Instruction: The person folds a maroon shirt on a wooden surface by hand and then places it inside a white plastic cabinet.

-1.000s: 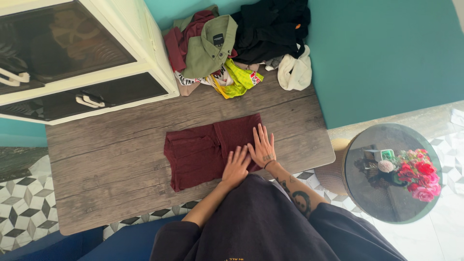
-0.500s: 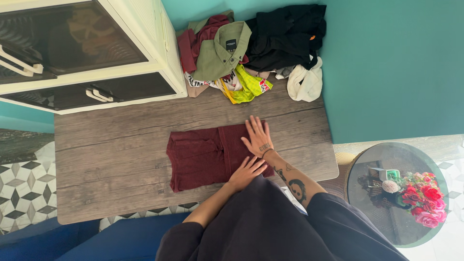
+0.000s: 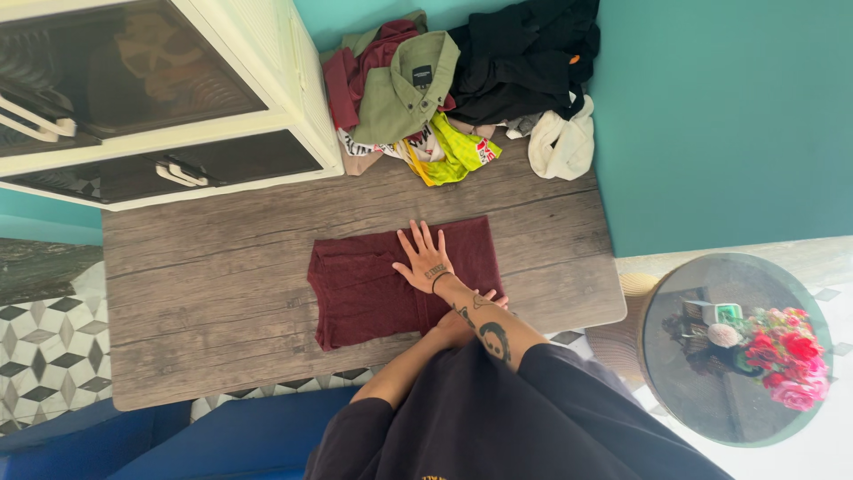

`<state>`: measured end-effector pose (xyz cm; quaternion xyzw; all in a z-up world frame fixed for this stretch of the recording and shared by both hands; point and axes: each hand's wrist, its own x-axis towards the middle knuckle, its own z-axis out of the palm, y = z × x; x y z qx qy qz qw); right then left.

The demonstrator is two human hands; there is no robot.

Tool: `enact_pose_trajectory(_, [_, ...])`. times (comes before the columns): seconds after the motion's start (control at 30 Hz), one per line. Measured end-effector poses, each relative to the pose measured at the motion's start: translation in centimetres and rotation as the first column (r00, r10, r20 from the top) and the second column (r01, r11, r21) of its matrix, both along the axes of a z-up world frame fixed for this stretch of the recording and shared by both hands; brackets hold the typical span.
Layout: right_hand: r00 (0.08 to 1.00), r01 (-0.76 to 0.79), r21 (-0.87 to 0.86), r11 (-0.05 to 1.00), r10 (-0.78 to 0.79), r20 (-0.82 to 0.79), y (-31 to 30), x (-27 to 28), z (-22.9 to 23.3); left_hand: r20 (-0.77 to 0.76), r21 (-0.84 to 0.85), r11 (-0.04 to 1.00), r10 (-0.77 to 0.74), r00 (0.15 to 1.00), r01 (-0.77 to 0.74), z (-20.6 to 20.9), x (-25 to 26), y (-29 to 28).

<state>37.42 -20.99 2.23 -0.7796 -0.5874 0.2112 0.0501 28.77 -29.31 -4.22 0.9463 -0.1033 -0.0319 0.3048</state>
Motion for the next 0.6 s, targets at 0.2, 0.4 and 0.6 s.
enact_pose_trajectory(0.2, [0.99, 0.108, 0.044, 0.993, -0.104, -0.099, 0.3, 1.9, 0.4, -0.129, 0.143, 0.99, 0.015, 0.992, 0.004, 1.2, -2.0, 0.0])
enact_pose_trajectory(0.4, [0.967, 0.252, 0.244, 0.936, -0.252, -0.032, -9.3, 3.5, -0.9, -0.077, 0.301, 0.861, 0.45, 0.889, -0.41, 4.2, -7.9, 3.7])
enact_pose_trajectory(0.6, [0.966, 0.24, 0.225, 0.944, -0.255, 0.038, -16.2, 3.4, -3.2, -0.083, 0.257, 0.833, 0.524, 0.847, -0.49, 3.3, -11.7, 4.0])
